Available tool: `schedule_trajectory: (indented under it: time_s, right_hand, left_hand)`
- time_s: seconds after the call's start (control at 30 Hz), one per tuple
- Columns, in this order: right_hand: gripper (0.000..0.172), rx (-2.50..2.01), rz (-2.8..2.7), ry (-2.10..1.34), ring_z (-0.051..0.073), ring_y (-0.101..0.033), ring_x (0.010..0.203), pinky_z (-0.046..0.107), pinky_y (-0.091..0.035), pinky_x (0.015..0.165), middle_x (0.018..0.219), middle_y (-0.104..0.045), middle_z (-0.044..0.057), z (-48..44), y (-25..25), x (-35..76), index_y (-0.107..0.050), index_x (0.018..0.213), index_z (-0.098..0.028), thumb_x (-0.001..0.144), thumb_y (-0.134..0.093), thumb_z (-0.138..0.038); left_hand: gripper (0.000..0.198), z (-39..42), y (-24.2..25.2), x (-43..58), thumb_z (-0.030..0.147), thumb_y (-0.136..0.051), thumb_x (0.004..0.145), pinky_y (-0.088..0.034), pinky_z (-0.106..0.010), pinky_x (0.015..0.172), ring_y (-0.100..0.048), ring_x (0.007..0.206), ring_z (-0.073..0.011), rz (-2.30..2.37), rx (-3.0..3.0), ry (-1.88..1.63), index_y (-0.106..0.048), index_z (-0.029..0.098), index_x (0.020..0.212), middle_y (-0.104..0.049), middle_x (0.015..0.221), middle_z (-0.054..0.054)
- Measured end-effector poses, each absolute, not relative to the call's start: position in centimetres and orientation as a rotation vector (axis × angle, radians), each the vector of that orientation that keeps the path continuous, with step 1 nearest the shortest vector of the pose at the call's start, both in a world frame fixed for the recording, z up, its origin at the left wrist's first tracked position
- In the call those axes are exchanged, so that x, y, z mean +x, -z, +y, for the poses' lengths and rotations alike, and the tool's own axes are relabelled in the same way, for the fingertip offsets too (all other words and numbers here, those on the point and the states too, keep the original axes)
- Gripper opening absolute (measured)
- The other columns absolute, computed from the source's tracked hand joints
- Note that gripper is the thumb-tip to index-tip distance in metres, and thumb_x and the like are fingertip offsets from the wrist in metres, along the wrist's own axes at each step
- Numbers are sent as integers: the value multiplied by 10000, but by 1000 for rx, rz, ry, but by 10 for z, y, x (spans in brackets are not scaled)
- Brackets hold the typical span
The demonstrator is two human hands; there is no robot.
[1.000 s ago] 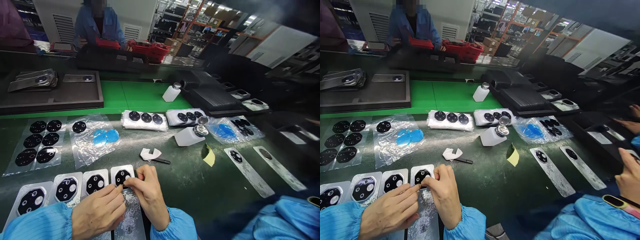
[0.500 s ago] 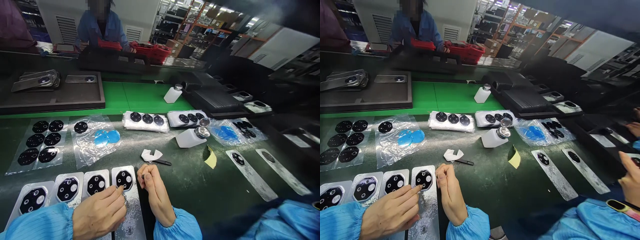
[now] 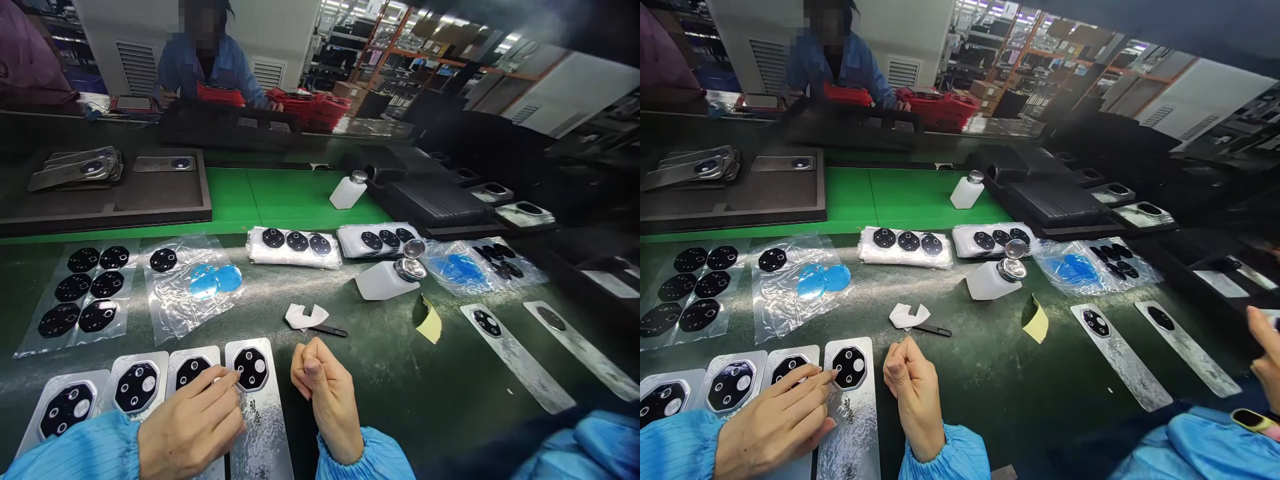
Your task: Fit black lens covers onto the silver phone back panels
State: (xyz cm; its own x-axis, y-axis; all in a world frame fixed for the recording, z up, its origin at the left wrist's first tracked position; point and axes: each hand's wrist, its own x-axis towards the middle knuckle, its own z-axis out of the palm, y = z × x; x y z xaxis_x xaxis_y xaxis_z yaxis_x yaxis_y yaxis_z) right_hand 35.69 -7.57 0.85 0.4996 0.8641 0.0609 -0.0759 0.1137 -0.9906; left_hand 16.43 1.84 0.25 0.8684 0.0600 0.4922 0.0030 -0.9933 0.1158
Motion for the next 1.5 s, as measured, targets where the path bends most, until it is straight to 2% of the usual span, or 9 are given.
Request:
schedule_trajectory:
  time_s: [0.13, 0.27, 0.4, 0.47, 0.57, 0.77, 1.03, 1.27, 1.5]
  right_hand:
    - [462, -1308, -753, -750, 73, -324, 471, 219, -258, 432, 559, -354, -71, -75, -10, 358, -394, 650, -221, 933, -526, -561]
    - [352, -1375, -703, -772, 72, -416, 498, 204, -327, 427, 644, -475, -41, -73, -12, 359, -516, 717, -200, 868, -663, -482]
    - [233, -1374, -676, -790, 94, -505, 553, 204, -424, 440, 740, -552, -14, -72, -13, 359, -626, 854, -205, 824, -719, -416]
    - [191, -1353, -707, -781, 98, -514, 565, 213, -453, 461, 748, -556, -8, -72, -13, 359, -654, 831, -205, 828, -715, -386]
    - [199, -1325, -725, -801, 98, -521, 569, 219, -474, 476, 755, -562, -2, -71, -15, 360, -657, 768, -195, 808, -735, -373]
    - [178, -1348, -751, -835, 104, -566, 594, 232, -531, 558, 765, -600, -1, -71, -18, 358, -654, 859, -205, 882, -651, -381]
    - [127, -1441, -891, -702, 145, -638, 724, 261, -544, 639, 848, -629, 14, -76, -10, 355, -595, 1030, -228, 903, -593, -221]
    - [152, -1533, -1539, -401, 154, -556, 800, 276, -482, 673, 954, -550, 64, -67, -19, 343, -623, 942, -193, 922, -527, -77]
    - [192, -1601, -1749, 18, 189, -459, 840, 307, -416, 675, 979, -526, 90, -59, -12, 332, -615, 926, -165, 930, -476, -31]
  left_hand:
    - [213, 20, -2, 164, 107, -486, 952, -371, -379, 1110, -644, 1039, -180, 64, 2923, -764, -569, 160, 763, -622, 795, -23]
    - [200, 20, -2, 162, 101, -494, 951, -330, -391, 1142, -631, 1073, -191, 28, 2937, -717, -583, 146, 779, -625, 816, -34]
    - [163, 20, -1, 159, 86, -508, 941, -346, -410, 1128, -616, 1112, -215, -7, 2986, -676, -602, 134, 816, -641, 848, -49]
    - [153, 20, 0, 158, 91, -508, 940, -375, -421, 1106, -614, 1123, -226, -19, 3005, -675, -606, 136, 831, -654, 860, -53]
    - [151, 20, 1, 157, 104, -504, 944, -395, -427, 1089, -616, 1128, -230, -34, 3024, -679, -607, 143, 839, -674, 893, -56]
    - [152, 20, 3, 157, 95, -491, 942, -398, -417, 1094, -617, 1129, -228, -6, 3009, -679, -605, 138, 852, -673, 896, -65]
    - [154, 18, 0, 159, 75, -493, 930, -418, -401, 1071, -629, 1086, -221, 17, 2992, -705, -601, 135, 839, -653, 882, -63]
    - [207, 16, -9, 163, 66, -444, 934, -449, -403, 1011, -639, 981, -221, 13, 3066, -754, -614, 124, 829, -639, 852, -67]
    - [244, 17, -15, 167, 50, -413, 929, -456, -404, 982, -636, 904, -215, 7, 3084, -772, -606, 128, 802, -612, 789, -49]
